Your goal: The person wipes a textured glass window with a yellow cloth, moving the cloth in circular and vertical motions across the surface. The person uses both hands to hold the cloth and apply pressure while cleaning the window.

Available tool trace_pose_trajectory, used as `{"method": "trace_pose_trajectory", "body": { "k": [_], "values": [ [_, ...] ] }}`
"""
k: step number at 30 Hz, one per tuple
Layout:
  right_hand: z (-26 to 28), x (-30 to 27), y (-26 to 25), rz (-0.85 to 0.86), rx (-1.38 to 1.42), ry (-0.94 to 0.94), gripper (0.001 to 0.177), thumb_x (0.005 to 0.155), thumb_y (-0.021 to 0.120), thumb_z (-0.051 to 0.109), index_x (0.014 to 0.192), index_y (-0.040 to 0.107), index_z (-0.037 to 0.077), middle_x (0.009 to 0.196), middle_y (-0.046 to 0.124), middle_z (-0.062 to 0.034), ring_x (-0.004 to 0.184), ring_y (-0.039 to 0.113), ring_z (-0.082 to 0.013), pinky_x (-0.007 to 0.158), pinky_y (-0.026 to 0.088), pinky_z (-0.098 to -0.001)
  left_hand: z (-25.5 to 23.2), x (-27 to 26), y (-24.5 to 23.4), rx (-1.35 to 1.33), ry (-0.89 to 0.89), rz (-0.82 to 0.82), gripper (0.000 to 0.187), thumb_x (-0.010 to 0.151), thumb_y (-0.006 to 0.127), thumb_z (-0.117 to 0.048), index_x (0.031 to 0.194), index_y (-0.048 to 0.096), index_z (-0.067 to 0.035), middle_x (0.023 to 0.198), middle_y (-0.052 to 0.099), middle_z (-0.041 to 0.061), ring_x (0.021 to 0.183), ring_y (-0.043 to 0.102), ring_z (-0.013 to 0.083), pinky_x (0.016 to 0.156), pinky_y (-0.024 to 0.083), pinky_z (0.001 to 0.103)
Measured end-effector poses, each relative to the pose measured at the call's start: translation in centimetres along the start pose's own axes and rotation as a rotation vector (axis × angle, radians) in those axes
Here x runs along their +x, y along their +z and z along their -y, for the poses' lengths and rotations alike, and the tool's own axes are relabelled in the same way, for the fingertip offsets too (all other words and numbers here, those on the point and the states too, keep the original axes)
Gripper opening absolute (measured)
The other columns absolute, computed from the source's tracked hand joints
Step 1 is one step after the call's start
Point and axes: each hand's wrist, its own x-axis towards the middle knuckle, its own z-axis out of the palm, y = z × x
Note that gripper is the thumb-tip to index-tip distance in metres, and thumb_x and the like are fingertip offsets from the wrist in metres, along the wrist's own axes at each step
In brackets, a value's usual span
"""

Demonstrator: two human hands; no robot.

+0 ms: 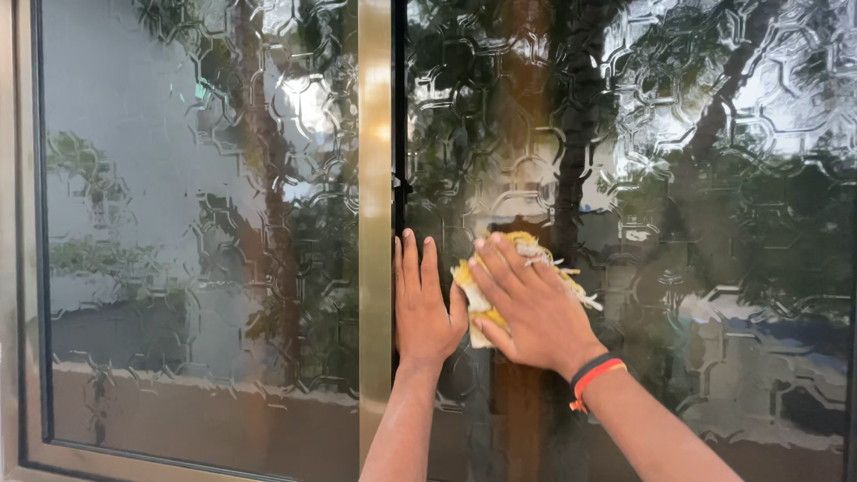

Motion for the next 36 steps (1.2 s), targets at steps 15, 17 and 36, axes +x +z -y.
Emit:
{"method": "trace_pose_trajectory", "body": {
  "k": [15,17,36],
  "values": [
    [-1.1,-8.2,-1.5,0.130,0.040,-0.112,0.074,0.091,0.055,0.050,0.149,0.042,0.007,0.161,0.035,-0.0126,0.149,0.030,-0.0303,0.105,0.035,-0.0461,0.2,0.1,0.0,0.009,0.008,0.014,0.067,0.095,0.061,-0.023,0.153,0.038,0.003,0.165,0.027,0.028,0.154,0.024,0.0485,0.125,0.024,0.056],
    [-2.3,-9.4,-2.2,0.144,0.033,-0.093,0.078,0.089,0.055,0.054,0.149,0.042,0.007,0.160,0.035,-0.0136,0.148,0.029,-0.0318,0.104,0.035,-0.0468,0.3,0.0,0.0,-0.005,0.005,0.012,0.067,0.095,0.061,-0.023,0.153,0.039,0.003,0.165,0.026,0.028,0.154,0.024,0.0484,0.125,0.024,0.056],
    [-14.8,-18.4,-3.9,-0.162,-0.259,0.558,0.087,0.091,0.058,0.052,0.153,0.042,-0.007,0.165,0.035,-0.0307,0.157,0.029,-0.0470,0.121,0.029,-0.0604,0.1,-0.1,0.1,0.007,0.003,0.009,0.066,0.095,0.060,-0.022,0.152,0.039,0.003,0.165,0.027,0.028,0.154,0.025,0.0475,0.125,0.025,0.055]
  ]
}}
